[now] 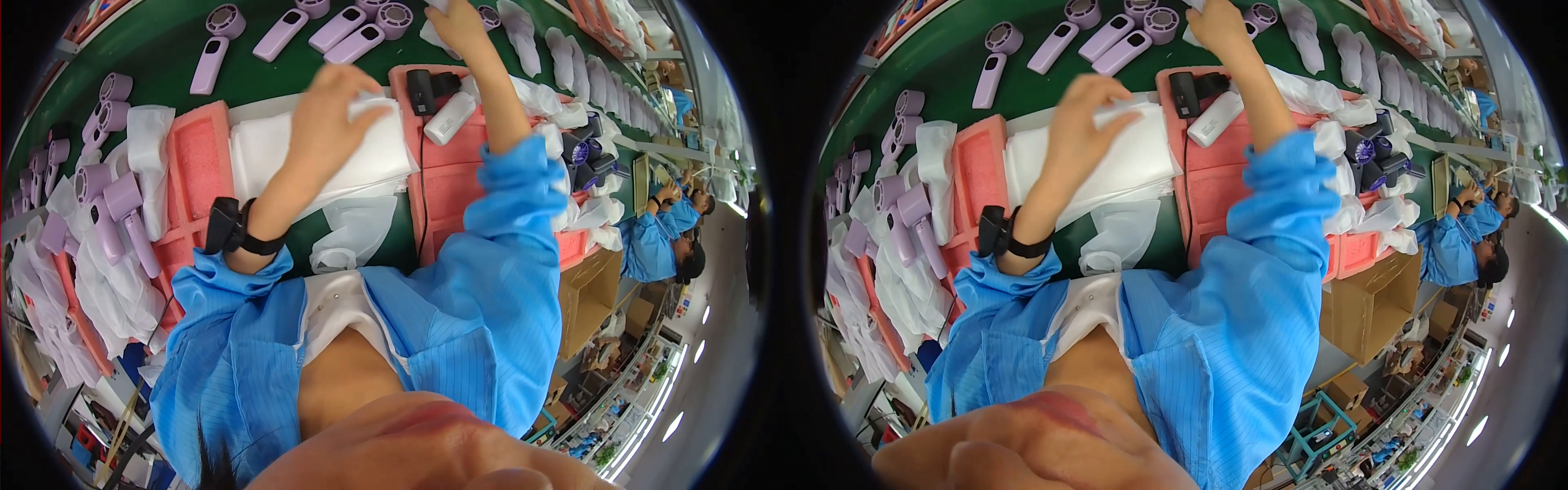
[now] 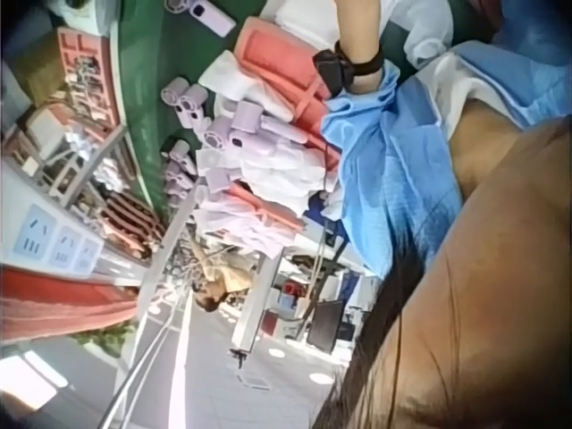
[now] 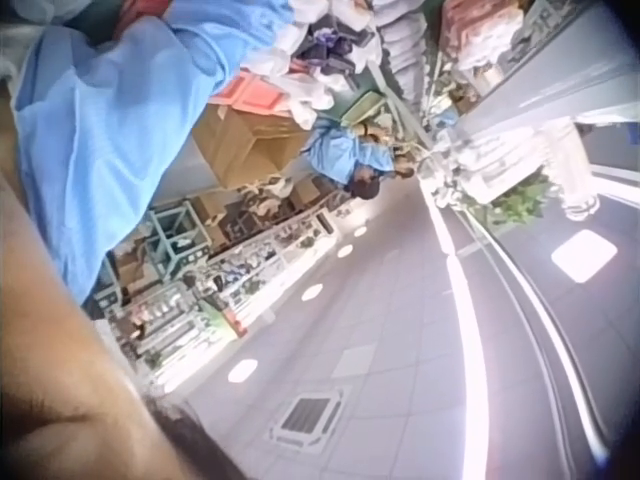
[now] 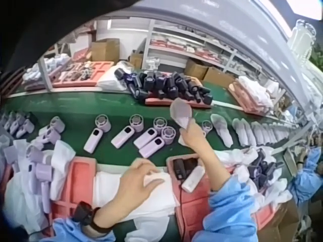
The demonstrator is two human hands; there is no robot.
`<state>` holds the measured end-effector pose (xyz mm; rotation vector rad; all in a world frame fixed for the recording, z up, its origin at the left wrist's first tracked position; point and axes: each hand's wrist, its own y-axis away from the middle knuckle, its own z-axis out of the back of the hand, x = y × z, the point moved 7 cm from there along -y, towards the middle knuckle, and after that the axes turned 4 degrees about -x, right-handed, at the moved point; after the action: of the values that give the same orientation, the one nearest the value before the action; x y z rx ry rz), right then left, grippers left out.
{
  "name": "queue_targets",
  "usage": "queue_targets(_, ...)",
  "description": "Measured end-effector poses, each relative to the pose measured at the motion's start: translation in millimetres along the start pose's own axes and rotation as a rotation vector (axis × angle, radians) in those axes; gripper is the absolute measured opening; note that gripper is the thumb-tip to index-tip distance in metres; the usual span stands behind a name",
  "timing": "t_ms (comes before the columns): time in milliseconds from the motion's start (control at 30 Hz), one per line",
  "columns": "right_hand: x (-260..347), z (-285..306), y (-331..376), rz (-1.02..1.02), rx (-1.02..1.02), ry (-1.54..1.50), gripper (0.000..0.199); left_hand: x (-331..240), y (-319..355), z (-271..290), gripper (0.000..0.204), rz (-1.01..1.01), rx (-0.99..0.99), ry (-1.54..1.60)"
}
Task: The person packages handheld fans by hand, wrapping each fan's head in a white foam sheet and placing it into a pink tray. This process is repeated for several fans, and finally, the person places a black plastic stand into the tray.
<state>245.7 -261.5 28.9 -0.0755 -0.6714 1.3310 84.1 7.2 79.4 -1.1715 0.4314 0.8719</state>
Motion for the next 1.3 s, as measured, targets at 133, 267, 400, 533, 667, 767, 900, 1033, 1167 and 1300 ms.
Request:
queue_targets(133, -14, -67, -26, 0.174, 0.457, 0.395, 0.039, 12, 40, -33, 0.023, 0.266, 0.402, -0.12)
queue_targets(267, -117, -49, -110, 0.269, 0.323, 0.437, 0.056, 8, 45, -53, 0.023, 0.108, 0.457, -0.201)
queue_targets(400, -124, -24, -72, 0.43, 0.562, 0.058, 0.045, 18, 53, -49, 0.021, 0.142, 0.45, -0.215)
queue_targets(533, -127, 14, -63, 0.394, 0.697, 0.303, 0.053, 26, 48, -47, 0.017, 0.249, 0.468, -0.078)
queue_targets(667, -86, 100, -65, 0.411, 0.449, 0.169, 0.058, 39, 36, -34, 0.014, 0.418, 0.46, 0.156)
queue_targets(767, -69, 165, -43, 0.264, 0.294, -0.142, 0.052, 35, 21, -22, 0.013, 0.391, 0.391, 0.263)
queue_targets(900, 50, 185, 46, 0.317, 0.343, -0.364, 0.046, 24, 10, -5, 0.015, 0.368, 0.303, 0.42)
queue_targets(1033, 91, 172, 83, 0.404, 0.306, -0.335, 0.044, 11, 3, 15, 0.012, 0.43, 0.192, 0.442)
queue_targets(1167, 104, 167, 98, 0.36, 0.231, -0.461, 0.045, 11, 1, 36, 0.009, 0.504, 0.004, 0.377)
queue_targets(1300, 128, 164, 116, 0.422, 0.083, -0.483, 0.047, -2, -1, 40, 0.008, 0.489, -0.064, 0.509)
